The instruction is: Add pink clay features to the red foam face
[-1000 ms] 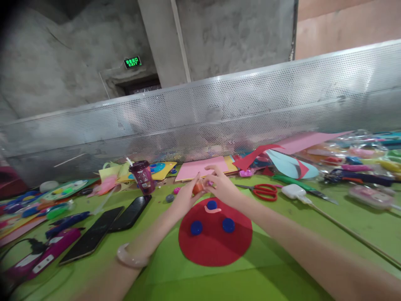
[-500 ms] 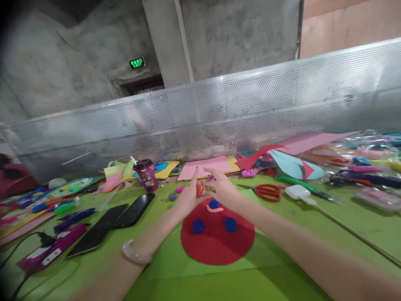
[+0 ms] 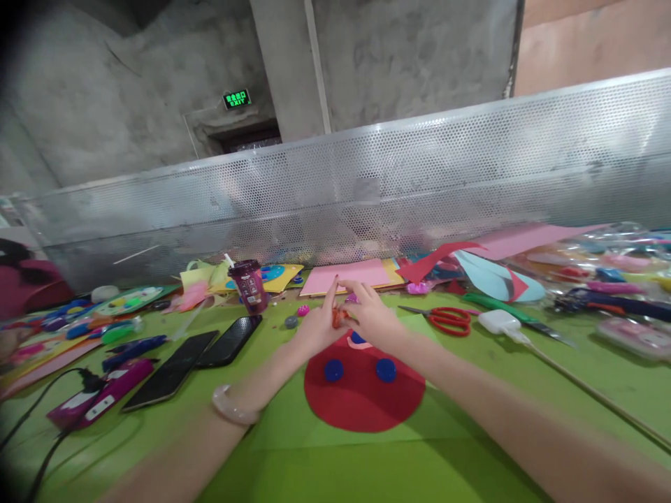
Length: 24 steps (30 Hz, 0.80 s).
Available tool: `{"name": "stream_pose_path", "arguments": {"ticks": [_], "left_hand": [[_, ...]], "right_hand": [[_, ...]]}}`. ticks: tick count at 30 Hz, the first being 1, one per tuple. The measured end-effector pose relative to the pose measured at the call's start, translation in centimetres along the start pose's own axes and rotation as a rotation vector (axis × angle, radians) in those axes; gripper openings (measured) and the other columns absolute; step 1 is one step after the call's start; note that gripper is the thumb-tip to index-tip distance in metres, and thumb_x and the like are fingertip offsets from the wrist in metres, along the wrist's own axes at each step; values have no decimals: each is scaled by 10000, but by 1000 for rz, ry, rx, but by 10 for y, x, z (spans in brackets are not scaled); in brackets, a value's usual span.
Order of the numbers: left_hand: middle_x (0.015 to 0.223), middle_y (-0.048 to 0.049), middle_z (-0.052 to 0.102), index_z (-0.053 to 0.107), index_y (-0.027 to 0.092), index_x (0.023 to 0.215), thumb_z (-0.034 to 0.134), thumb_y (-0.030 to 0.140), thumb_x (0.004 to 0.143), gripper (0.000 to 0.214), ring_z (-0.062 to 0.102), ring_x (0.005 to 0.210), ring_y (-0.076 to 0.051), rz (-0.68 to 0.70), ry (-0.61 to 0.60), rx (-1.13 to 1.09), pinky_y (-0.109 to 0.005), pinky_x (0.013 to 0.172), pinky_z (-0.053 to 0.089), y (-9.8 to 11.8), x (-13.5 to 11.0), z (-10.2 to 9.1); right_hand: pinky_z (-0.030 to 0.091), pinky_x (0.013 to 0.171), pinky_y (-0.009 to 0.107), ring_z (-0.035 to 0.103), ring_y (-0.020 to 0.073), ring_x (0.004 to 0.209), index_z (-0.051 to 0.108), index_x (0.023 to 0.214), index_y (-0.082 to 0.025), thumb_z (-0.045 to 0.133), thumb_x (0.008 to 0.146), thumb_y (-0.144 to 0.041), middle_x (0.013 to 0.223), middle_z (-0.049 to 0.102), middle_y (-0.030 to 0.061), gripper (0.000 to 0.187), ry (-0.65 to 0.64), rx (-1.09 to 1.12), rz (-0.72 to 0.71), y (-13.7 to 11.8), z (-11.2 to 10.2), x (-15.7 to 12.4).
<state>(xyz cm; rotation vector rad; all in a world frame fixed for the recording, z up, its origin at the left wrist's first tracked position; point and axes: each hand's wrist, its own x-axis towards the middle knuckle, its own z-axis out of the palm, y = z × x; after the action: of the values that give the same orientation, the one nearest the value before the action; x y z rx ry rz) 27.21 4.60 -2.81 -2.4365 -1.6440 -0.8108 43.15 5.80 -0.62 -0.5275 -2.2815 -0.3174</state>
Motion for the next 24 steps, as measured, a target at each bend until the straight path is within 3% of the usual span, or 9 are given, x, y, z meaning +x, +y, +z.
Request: {"name": "stream_pose_path", "arguments": {"ticks": [9,13,19,24], "left_hand": [[1040,-120,650,-171,155,1393,517,283,809,911,642,874,-245,7,36,130,-303,697,466,-6,2,-6],[1068,-140,644,-162,142,1393,589,288,774,984,638,902,-250,31,31,182,-306,730,466,-9,-2,-8],[1029,-141,655,-157,113,1391,546,245,792,933,635,917,-233,74,42,253,-286,735,470,-12,-4,-9],[977,-131,669,-167,101,1387,522,268,803,918,648,848,-227,74,46,294,-275,689,469,-10,-2,-9]], "right_hand": [[426,880,457,448,281,1054,636,926,-141,539,855,-147,1199,496,147,120,29,-206,-45,1,5,-7],[421,874,441,459,282,1045,638,965,-154,590,839,-206,1239,489,142,144,15,-290,-60,-2,9,-7],[403,887,451,446,306,1061,648,846,-119,610,811,-145,1212,514,162,59,-4,-373,-48,-13,14,-3],[399,894,449,448,290,1053,643,879,-136,576,838,-159,1175,535,129,82,-25,-345,-65,-3,13,-4]]}}
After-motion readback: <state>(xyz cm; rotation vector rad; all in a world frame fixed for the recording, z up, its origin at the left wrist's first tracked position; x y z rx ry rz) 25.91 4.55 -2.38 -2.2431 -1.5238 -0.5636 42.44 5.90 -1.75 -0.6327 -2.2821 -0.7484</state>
